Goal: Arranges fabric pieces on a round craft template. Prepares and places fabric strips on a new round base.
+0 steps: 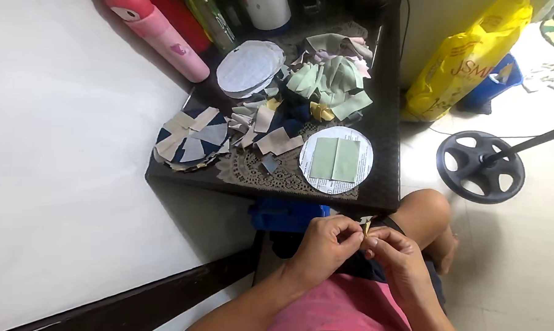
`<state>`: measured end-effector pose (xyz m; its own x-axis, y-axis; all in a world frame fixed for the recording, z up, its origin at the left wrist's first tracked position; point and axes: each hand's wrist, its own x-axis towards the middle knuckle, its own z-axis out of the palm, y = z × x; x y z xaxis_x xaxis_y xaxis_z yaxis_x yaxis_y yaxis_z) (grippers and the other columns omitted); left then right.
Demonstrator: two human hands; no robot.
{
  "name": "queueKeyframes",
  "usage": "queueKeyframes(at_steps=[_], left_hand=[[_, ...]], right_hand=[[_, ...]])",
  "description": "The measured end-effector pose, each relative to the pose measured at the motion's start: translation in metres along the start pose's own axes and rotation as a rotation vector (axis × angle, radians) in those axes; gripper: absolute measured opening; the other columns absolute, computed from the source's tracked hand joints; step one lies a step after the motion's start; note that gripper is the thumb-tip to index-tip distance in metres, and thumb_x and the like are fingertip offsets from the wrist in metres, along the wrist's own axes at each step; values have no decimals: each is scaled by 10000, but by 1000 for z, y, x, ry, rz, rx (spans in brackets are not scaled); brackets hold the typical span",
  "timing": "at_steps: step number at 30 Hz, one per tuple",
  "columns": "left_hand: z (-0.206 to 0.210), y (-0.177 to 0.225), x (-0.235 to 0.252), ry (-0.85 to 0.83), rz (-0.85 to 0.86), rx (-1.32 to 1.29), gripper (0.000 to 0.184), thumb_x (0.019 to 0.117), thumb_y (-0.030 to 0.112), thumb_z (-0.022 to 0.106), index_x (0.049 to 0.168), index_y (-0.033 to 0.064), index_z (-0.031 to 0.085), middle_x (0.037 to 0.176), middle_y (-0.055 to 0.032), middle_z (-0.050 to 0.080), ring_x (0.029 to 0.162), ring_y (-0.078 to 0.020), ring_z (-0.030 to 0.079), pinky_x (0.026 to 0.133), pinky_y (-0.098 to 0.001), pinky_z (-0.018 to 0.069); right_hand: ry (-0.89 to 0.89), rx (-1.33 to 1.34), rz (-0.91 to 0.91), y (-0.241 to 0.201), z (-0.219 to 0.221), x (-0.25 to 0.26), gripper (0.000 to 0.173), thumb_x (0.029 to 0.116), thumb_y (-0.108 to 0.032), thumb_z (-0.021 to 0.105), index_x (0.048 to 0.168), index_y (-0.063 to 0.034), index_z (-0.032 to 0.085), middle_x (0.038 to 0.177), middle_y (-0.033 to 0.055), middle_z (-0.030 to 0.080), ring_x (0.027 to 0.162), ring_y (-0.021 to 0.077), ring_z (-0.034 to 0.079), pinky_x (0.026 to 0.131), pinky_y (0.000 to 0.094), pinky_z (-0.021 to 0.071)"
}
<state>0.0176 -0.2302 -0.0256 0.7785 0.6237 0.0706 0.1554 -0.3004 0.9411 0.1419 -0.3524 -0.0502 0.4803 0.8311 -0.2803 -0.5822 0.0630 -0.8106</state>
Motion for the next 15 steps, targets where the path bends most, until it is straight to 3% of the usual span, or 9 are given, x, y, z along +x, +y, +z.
queueKeyframes(at_steps=[7,13,15], left_hand=[[0,0,0,-25,-15,35,132,924,124,680,884,21,752,855,-14,726,749,34,664,700,-115,557],[2,-2,1,-26,-43,38,122,917,107,668,889,24,753,859,-11,728,750,40,661,705,-111,553],[1,-3,3,-36,-121,-32,104,914,98,648,893,35,728,821,20,700,727,39,642,681,-121,542]], right_hand=[[7,-44,-98,8,-2,-1,67,877,1,698,871,-28,759,918,64,731,756,83,684,698,221,592],[28,-24,-60,10,-2,-1,87,904,-9,663,900,-20,750,880,63,725,740,85,678,699,225,587],[16,22,-28,10,-3,-1,103,934,-28,633,929,-29,736,881,56,722,759,83,679,719,230,585]])
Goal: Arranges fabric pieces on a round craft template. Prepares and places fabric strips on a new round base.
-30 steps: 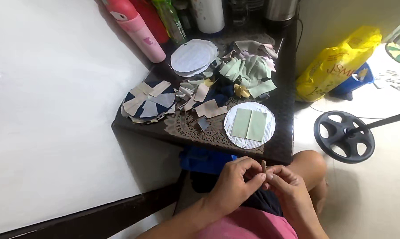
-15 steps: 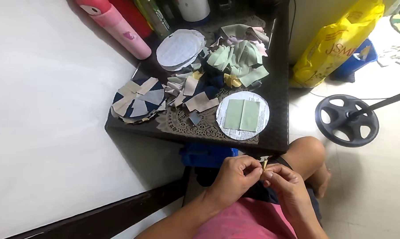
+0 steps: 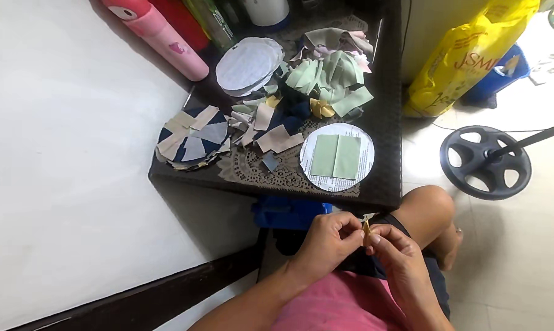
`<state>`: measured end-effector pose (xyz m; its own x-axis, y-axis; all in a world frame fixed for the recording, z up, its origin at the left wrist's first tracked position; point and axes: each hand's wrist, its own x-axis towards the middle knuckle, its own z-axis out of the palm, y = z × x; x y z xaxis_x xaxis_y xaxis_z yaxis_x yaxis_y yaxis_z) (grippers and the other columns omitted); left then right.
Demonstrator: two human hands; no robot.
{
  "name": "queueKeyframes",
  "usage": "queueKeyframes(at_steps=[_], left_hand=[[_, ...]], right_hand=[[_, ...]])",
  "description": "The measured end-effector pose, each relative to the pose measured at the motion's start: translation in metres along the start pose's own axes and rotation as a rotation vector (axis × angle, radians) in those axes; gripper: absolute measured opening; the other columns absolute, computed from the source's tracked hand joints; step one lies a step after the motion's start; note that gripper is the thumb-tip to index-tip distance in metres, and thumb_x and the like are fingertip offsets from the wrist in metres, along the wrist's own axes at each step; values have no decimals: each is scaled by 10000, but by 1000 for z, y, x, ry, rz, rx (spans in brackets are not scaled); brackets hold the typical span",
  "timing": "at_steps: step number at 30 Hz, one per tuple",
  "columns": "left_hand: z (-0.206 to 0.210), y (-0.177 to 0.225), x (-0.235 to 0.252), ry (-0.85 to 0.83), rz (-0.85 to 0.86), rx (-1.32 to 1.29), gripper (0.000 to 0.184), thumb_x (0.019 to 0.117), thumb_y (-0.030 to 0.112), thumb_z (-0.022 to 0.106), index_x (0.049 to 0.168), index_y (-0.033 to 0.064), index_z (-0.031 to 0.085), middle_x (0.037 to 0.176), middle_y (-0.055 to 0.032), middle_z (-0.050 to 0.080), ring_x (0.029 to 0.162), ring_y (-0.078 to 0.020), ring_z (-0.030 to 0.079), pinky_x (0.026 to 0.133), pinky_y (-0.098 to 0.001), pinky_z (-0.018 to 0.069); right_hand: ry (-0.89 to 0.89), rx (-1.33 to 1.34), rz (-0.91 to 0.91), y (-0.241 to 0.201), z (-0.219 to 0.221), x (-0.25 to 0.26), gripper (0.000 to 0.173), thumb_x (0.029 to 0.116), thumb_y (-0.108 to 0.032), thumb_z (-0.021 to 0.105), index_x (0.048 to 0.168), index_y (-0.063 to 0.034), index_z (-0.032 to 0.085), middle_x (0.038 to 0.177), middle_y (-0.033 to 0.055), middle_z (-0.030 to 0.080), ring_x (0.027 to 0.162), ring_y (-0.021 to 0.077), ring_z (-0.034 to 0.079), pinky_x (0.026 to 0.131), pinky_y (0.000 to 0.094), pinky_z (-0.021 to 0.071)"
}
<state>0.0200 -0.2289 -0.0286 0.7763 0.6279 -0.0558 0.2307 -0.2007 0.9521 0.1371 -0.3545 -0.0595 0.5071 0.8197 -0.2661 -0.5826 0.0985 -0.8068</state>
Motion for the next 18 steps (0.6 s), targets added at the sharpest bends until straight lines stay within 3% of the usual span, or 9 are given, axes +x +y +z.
queueKeyframes(at_steps=[5,10,13,15,18], left_hand=[[-12,5,6,-28,-321,-496,91,936,-1,515,938,52,589,854,-1,684,788,-96,698,765,-286,616],[-19,5,7,-52,-412,-589,102,949,1,496,969,63,573,891,-20,704,809,-119,716,777,-301,622],[-14,2,6,-66,-318,-441,65,926,13,554,948,58,596,869,7,680,796,-74,684,759,-262,599],[-3,0,4,-70,-159,-146,46,905,65,615,929,37,643,852,8,658,763,-33,644,700,-207,554],[26,-3,3,-170,31,259,128,910,109,618,923,-3,679,903,-109,679,795,-131,666,720,-274,565]], right_hand=[[103,191,59,-10,-9,1,207,987,-66,482,914,-77,675,866,69,748,787,135,740,751,296,629],[228,77,-109,-18,-31,-3,203,947,0,501,923,-101,676,785,28,740,680,108,720,678,274,625],[211,-124,-272,-17,-49,-7,198,916,20,559,988,-99,700,857,-12,733,699,49,690,643,213,599],[137,-347,-328,-13,-60,-10,278,951,-26,511,962,-119,772,903,-47,732,793,25,675,709,195,574],[128,-614,-237,-4,-66,-18,361,904,-25,434,898,-114,784,878,-58,703,835,13,647,743,191,543]])
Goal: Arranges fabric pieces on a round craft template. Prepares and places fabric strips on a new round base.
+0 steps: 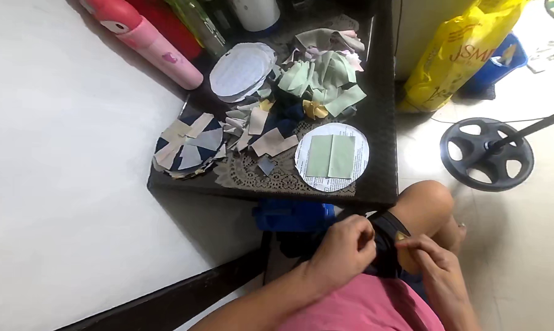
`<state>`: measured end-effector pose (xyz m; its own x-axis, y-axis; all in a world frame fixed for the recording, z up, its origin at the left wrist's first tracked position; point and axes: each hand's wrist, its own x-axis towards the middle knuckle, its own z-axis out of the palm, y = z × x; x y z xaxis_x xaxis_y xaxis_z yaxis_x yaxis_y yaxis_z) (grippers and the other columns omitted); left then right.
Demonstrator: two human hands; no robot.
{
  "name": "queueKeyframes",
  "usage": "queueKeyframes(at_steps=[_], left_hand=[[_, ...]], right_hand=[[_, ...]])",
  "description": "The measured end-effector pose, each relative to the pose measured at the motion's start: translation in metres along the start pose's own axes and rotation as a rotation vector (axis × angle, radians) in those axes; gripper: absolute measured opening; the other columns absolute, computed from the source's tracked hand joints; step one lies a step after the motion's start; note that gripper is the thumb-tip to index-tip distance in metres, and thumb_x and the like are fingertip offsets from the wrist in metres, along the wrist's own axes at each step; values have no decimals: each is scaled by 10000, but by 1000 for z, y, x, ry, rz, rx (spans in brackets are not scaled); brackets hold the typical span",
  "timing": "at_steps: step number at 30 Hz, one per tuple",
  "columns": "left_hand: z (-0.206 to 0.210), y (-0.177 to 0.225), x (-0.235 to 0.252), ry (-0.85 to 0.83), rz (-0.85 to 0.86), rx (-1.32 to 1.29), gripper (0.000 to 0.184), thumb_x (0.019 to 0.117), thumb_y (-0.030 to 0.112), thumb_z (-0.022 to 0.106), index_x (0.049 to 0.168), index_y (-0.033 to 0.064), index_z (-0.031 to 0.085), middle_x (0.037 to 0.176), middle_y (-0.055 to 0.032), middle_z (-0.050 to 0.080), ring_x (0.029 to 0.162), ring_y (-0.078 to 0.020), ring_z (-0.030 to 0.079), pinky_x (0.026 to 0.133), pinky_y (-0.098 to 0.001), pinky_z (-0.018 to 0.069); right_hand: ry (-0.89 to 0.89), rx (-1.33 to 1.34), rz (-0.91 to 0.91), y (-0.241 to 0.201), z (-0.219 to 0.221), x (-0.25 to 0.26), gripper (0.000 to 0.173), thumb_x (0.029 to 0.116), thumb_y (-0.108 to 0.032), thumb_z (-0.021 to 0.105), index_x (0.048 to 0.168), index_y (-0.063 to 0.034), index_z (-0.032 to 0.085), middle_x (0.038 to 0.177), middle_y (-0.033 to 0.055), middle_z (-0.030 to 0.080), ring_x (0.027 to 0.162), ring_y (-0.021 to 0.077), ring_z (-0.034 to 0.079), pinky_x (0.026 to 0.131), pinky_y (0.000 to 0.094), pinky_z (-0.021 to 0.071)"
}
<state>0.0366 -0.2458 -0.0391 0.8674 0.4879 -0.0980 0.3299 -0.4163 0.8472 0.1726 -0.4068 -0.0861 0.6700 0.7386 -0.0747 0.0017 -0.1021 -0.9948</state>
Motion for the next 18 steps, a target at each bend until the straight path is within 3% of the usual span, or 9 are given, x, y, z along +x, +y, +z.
queueKeyframes(at_steps=[3,5,8,11,15,18], left_hand=[[18,2,6,-235,-26,102,227,953,129,609,1106,-14,699,1130,-168,687,979,-213,692,884,-344,568],[17,-1,6,-251,-21,88,264,959,93,571,1169,4,704,1192,-153,691,1001,-188,700,898,-316,573],[10,-8,4,-87,18,131,237,945,39,528,1063,33,733,1052,-108,714,897,-158,690,800,-309,575],[10,-19,4,55,65,260,210,959,88,546,1025,51,742,985,-87,721,812,-147,685,741,-301,577],[22,-21,11,31,43,251,255,977,219,614,1118,57,750,1025,-89,729,883,-173,695,816,-331,573],[34,-21,18,24,93,260,208,921,192,691,1068,56,746,1004,-106,710,927,-224,687,839,-373,567]], right_hand=[[44,-97,142,6,-2,-10,310,896,-67,472,926,-95,779,891,-38,713,795,5,650,699,191,535],[84,-90,184,9,-4,-17,268,925,-100,504,952,-77,769,899,-33,711,778,-3,653,691,177,544],[108,-123,208,14,-4,-23,248,962,-166,538,945,-65,764,884,-23,705,752,-2,650,680,179,548],[115,-207,228,15,0,-24,241,949,-246,586,908,-95,769,862,-39,686,758,-9,636,682,176,530],[130,-229,219,18,4,-23,186,918,-246,664,895,-88,760,845,-25,669,720,-5,627,654,171,531],[164,-205,193,22,3,-23,120,891,-187,685,889,-84,747,849,-17,680,713,4,633,648,176,534]])
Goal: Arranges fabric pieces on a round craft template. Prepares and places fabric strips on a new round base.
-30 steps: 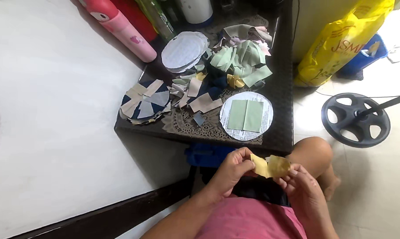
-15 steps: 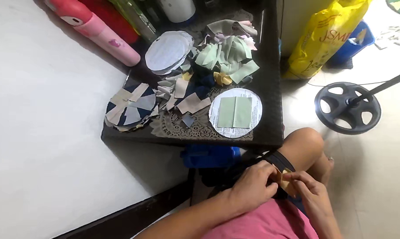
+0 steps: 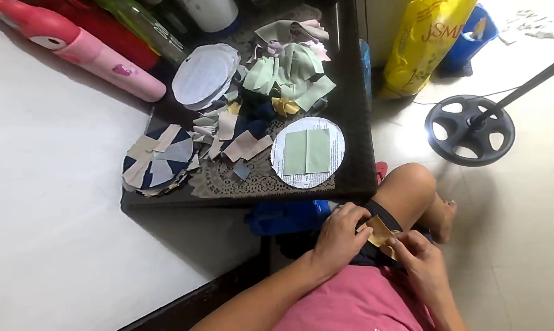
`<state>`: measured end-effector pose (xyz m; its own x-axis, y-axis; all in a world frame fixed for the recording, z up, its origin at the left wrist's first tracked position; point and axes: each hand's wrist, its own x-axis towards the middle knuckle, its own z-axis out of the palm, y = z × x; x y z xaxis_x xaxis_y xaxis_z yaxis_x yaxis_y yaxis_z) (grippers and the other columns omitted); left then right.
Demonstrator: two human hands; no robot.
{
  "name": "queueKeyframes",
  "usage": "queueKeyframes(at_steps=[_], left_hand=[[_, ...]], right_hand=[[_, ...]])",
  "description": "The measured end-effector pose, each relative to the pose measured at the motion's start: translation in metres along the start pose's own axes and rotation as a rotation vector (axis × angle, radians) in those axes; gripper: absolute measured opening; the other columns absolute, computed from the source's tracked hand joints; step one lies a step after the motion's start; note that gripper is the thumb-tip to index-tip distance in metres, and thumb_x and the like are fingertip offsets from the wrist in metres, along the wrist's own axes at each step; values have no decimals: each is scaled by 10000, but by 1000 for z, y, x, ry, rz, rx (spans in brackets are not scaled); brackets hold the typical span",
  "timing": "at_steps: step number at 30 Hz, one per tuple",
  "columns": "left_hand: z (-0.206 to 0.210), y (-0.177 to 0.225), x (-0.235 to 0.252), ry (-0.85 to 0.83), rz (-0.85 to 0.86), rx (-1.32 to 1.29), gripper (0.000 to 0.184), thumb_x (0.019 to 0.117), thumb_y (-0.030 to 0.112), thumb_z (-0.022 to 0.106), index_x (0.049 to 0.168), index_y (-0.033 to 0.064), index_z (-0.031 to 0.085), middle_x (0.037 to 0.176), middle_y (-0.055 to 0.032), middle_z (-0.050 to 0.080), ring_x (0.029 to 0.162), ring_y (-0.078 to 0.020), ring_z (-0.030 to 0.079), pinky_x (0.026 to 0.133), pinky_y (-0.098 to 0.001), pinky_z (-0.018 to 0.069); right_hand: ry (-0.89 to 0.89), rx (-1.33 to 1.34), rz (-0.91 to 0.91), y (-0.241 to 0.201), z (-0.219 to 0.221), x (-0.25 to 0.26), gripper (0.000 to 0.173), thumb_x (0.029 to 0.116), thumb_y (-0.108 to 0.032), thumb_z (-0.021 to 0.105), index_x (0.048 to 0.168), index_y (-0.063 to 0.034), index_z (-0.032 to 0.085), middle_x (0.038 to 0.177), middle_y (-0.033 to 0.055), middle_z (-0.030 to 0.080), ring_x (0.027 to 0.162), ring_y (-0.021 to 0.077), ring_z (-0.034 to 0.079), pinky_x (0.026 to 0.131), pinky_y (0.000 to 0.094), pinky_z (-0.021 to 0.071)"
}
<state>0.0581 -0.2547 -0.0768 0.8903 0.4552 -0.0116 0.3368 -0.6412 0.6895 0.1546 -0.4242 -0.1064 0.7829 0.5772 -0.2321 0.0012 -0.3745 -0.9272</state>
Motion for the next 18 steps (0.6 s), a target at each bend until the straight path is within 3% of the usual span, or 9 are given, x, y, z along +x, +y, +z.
queueKeyframes(at_steps=[3,5,8,9,11,13,15,17,18], left_hand=[[6,-5,2,26,92,-36,91,869,93,668,920,70,740,983,-85,708,976,-209,675,862,-356,548],[1,-6,2,2,93,-175,99,865,61,641,916,40,724,1025,-90,730,1013,-173,681,899,-324,542],[-18,5,3,-144,-151,-625,66,908,29,639,971,8,648,917,-25,689,807,-37,651,740,-195,549],[-24,9,4,-196,-254,-783,74,918,1,631,990,16,619,884,-4,667,767,-34,639,711,-198,544],[-35,16,5,-270,-415,-1011,129,944,-37,606,1061,17,610,902,-10,694,788,-74,685,748,-250,593],[-42,20,4,-295,-505,-1121,123,977,-35,577,1079,16,622,923,-26,721,822,-111,720,789,-293,617],[-46,23,3,-307,-552,-1168,110,993,-24,562,1065,24,630,930,-29,726,827,-115,725,789,-290,619],[-48,23,1,-312,-568,-1198,107,996,-21,553,1048,31,631,930,-34,721,815,-113,721,772,-280,618],[-48,23,0,-317,-566,-1208,109,996,-19,549,1046,34,631,933,-37,722,814,-114,721,769,-280,619]], right_hand=[[53,70,-48,-1,-7,1,133,879,-99,666,976,-44,738,926,8,720,780,8,672,695,172,564],[68,139,-98,0,-14,3,178,880,-66,626,1011,-20,737,951,11,717,789,-3,665,697,156,559],[78,324,-164,4,-20,7,128,841,-47,624,872,-99,736,884,-44,698,748,18,656,657,178,562],[68,384,-171,3,-21,8,128,836,-46,631,828,-140,718,875,-59,685,747,28,661,660,194,578],[41,453,-170,-2,-21,9,182,846,-35,593,793,-169,704,867,-64,672,705,29,653,620,195,582],[8,479,-133,-9,-19,9,281,876,-13,490,829,-144,733,820,-77,667,624,-9,577,553,155,498],[-38,525,-64,-16,-16,11,389,874,7,382,891,-112,752,671,-117,608,516,-49,452,488,128,380],[-147,598,2,-20,-13,12,400,928,-77,365,1008,-91,757,595,-138,508,475,-56,372,457,124,311],[-226,633,29,-20,-13,13,380,986,-184,398,1088,-93,753,593,-144,485,474,-59,362,451,120,304]])
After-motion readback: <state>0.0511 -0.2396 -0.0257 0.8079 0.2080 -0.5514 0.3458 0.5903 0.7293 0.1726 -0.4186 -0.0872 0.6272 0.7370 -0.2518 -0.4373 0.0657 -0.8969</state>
